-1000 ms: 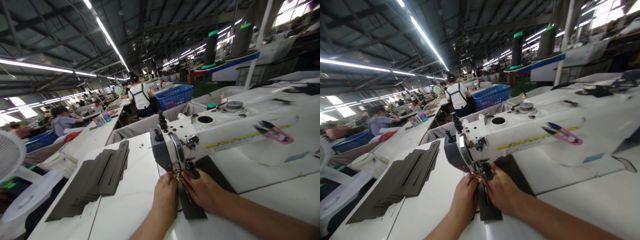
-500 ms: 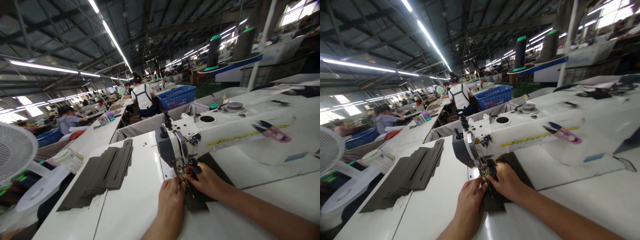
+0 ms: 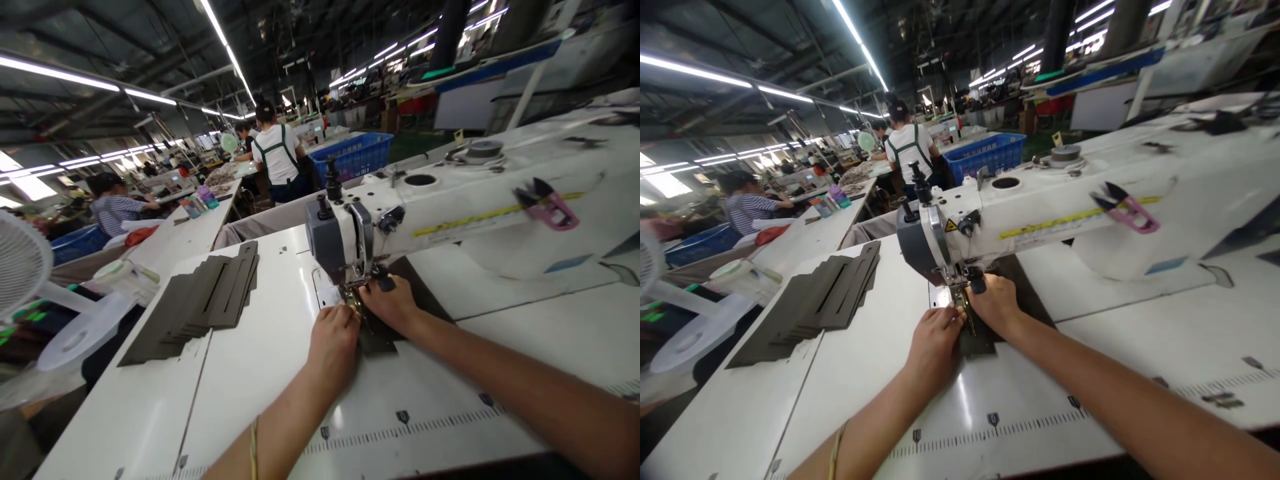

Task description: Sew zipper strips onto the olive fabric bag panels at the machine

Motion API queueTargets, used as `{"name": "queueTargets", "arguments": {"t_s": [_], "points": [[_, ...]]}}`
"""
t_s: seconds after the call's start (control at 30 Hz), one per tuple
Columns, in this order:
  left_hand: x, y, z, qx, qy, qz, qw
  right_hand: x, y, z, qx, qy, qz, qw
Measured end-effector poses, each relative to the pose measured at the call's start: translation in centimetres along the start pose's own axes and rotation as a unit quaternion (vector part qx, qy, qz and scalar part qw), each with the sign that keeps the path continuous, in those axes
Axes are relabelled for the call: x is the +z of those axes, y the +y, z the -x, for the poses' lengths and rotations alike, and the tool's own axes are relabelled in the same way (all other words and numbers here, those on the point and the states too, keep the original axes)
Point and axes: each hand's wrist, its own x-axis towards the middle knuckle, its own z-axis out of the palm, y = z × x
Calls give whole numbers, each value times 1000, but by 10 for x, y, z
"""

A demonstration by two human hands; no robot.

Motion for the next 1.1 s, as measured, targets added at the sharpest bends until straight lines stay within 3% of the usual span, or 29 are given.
{"name": "queueTargets", "arguments": {"t_s": [0.07,0.13,0.2,0.3,0.47,0.8,1.1], "points": [[1,0,1,-7,1,-1,1000,-5,2,13,-34,20,-12,999],[0,1,2,-15,0,4,1000,-7,5,35,-114,41,-36,992],[-1,2,4,-21,5,23,1000,-3,9,60,-244,84,-79,963],[-3,5,10,-33,23,61,997,6,14,85,-310,147,-106,933],[-1,5,16,-15,37,30,999,9,15,83,-315,156,-99,931],[3,-15,1,37,47,11,998,-1,11,58,-326,142,-99,929],[0,-17,-7,-23,21,26,999,1,9,49,-286,153,-104,940]]}}
